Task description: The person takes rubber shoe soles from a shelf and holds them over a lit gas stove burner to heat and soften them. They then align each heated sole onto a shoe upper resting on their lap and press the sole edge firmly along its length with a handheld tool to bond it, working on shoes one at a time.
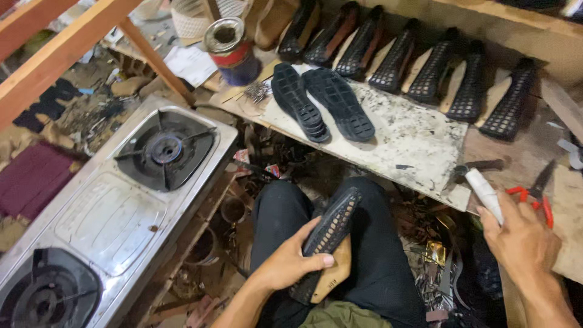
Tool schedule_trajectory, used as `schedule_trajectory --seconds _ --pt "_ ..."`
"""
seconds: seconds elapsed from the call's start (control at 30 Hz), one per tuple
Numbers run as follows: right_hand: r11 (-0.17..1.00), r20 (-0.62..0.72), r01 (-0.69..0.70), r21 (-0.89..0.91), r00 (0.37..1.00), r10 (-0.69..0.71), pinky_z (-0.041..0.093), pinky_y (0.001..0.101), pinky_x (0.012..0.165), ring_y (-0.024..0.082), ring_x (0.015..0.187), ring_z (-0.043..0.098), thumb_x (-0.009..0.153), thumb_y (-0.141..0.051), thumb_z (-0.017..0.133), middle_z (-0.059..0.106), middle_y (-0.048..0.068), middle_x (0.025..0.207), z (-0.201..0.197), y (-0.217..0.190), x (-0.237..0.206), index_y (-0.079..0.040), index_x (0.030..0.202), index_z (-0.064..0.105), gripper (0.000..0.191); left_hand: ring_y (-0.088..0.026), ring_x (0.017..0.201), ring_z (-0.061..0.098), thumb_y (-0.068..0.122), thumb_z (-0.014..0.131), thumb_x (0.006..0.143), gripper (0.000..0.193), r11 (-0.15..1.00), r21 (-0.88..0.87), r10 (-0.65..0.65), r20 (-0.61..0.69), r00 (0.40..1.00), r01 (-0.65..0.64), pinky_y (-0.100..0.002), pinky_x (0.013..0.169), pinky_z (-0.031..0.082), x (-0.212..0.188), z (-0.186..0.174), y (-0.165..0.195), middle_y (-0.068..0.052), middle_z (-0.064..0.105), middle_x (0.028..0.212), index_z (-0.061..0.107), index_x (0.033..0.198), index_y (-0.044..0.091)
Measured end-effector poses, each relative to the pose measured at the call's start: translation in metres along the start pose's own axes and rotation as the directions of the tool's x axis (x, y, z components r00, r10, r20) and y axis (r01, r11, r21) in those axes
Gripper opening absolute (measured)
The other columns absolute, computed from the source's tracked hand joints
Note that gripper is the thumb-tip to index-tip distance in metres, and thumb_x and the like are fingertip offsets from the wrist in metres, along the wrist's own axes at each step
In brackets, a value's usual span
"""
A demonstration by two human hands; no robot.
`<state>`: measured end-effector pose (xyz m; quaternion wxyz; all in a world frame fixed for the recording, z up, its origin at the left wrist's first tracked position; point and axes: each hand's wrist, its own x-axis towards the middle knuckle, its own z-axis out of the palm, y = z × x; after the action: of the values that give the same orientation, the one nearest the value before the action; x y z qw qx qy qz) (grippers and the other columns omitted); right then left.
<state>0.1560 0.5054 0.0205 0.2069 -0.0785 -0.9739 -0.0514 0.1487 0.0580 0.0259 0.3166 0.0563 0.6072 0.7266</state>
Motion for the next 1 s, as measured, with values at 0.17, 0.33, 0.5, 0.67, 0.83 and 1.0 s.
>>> schedule_trajectory --seconds 0.17,0.33,0.5,0.67,0.83,1.0 --pt "0.991 -0.069 0.128 -0.048 0.989 -0.131 0.053 0.0469 0.082 0.035 0.091 0.067 0.096 -0.038 0.074 0.067 0.014 0.107 -0.014 -0.021 -0.002 -0.012 0.135 0.068 0.047 -0.016 0.121 0.055 0.027 0.081 0.08 0.102 0.987 -0.161 0.004 -0.03 1.0 -0.009 -0.032 0.106 0.044 -0.012 0.009 -0.019 -0.009 0.055 0.139 0.023 0.161 0.004" --pt "0.696 0.185 -0.118 0.708 0.982 -0.021 0.051 0.0389 0.107 0.025 0.122 0.066 0.081 -0.023 0.075 0.069 0.013 0.13 -0.045 -0.121 -0.047 -0.005 0.132 0.067 0.054 -0.015 0.132 0.048 0.026 0.07 0.092 0.086 0.95 -0.241 0.183 -0.082 0.98 -0.198 -0.032 0.114 0.037 -0.01 0.04 -0.029 -0.007 0.051 0.148 0.027 0.162 0.001" --pt "-0.389 0.608 -0.657 0.645 0.75 -0.259 0.038 0.036 0.116 0.028 0.142 0.051 0.074 -0.016 0.07 0.046 0.021 0.159 -0.052 -0.201 -0.113 0.005 0.161 0.023 0.101 -0.021 0.141 0.05 0.04 0.044 0.108 0.063 0.97 -0.066 0.216 -0.203 0.955 -0.234 -0.034 0.119 0.035 -0.006 0.063 -0.048 -0.011 0.053 0.15 0.037 0.159 0.005" --pt "-0.547 0.527 -0.715 0.435 0.695 -0.489 0.05 0.0488 0.101 0.041 0.121 0.06 0.078 -0.022 0.073 0.047 0.029 0.15 -0.062 -0.198 -0.113 0.0 0.166 0.012 0.109 -0.027 0.149 0.04 0.052 0.042 0.108 0.062 0.893 0.184 0.441 -0.186 0.878 -0.41 -0.039 0.122 0.031 -0.002 0.037 -0.044 -0.016 0.045 0.159 0.036 0.148 0.005" --pt "-0.467 0.486 -0.764 0.444 0.644 -0.592 0.056 0.0503 0.1 0.035 0.128 0.064 0.084 -0.031 0.072 0.043 0.013 0.16 -0.066 -0.194 -0.103 -0.001 0.163 0.007 0.107 -0.034 0.134 0.05 0.049 0.053 0.101 0.091 0.866 -0.38 0.338 -0.03 0.941 -0.323 -0.044 0.115 0.038 0.007 0.032 -0.027 -0.022 0.043 0.155 0.004 0.166 0.007" --pt "-0.405 0.679 -0.88 0.249 0.456 -0.575 0.06 0.0517 0.089 0.04 0.103 0.073 0.073 -0.035 0.074 0.059 0.029 0.134 -0.061 -0.201 -0.108 -0.01 0.166 0.009 0.116 -0.032 0.145 0.04 0.041 0.051 0.103 0.089 0.946 -0.146 0.278 -0.1 0.955 -0.29 -0.039 0.12 0.03 0.0 0.031 -0.023 -0.022 0.036 0.161 0.0 0.166 0.004"
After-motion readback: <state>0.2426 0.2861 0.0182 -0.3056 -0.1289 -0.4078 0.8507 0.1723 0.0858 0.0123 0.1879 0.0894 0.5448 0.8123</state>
